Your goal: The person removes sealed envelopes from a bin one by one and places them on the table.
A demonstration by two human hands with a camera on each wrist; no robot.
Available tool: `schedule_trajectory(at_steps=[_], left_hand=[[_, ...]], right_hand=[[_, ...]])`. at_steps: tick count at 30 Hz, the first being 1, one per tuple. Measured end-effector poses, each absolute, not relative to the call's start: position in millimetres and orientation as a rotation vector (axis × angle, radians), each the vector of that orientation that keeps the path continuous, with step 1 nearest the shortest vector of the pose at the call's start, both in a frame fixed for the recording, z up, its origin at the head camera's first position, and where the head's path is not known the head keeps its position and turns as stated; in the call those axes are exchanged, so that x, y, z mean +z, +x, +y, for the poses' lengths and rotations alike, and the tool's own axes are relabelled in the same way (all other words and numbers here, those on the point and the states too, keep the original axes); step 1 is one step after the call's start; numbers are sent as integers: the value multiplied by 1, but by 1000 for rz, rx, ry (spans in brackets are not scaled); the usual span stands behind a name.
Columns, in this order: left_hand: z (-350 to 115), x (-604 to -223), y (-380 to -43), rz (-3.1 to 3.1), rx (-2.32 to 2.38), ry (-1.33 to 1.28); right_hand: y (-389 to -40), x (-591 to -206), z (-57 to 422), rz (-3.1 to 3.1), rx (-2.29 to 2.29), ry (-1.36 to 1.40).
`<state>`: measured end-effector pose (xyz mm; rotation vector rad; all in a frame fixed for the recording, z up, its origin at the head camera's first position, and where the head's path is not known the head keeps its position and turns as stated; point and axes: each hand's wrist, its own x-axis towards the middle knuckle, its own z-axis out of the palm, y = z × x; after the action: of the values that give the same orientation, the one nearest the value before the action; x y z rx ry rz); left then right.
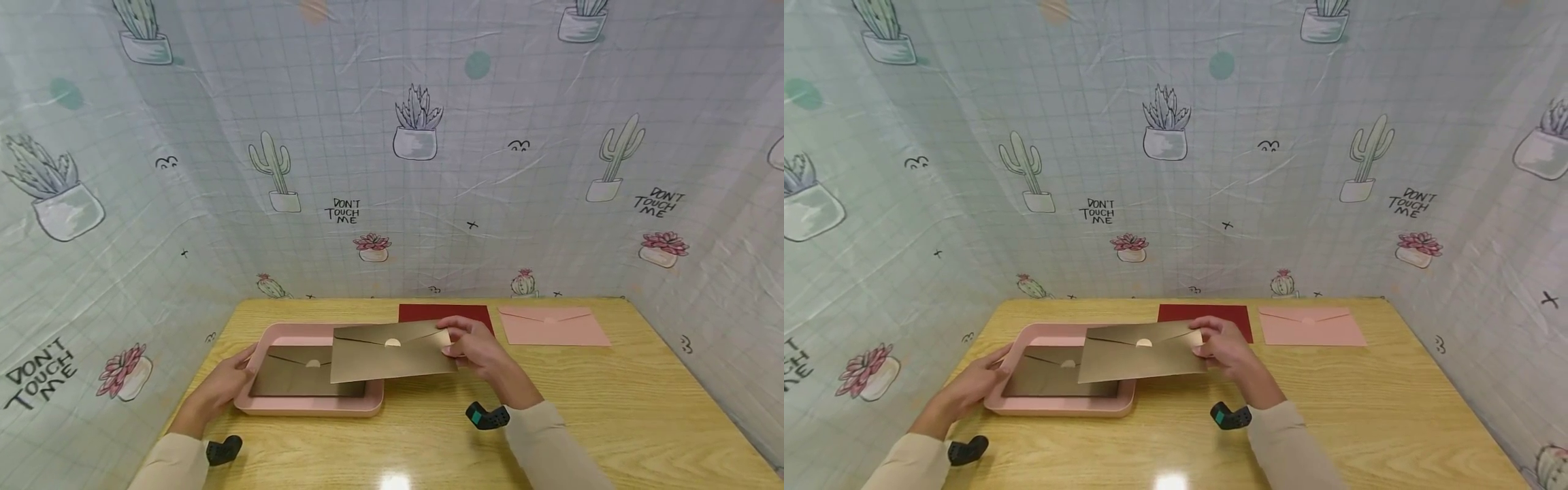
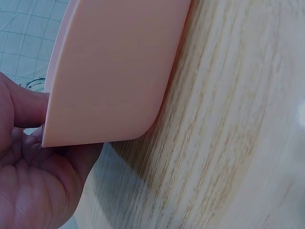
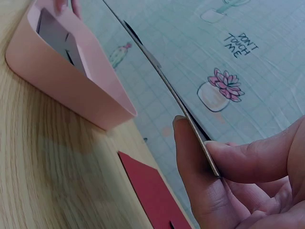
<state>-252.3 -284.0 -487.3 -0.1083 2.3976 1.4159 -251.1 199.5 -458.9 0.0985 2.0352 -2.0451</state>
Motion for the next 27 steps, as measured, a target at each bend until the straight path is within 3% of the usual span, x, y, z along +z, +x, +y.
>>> schedule_trajectory(at_steps=[27], left_hand=[[-281,-484,-249,2413,1395,-95]], right_hand=[[-243,-455,258,2043,-1987,17]])
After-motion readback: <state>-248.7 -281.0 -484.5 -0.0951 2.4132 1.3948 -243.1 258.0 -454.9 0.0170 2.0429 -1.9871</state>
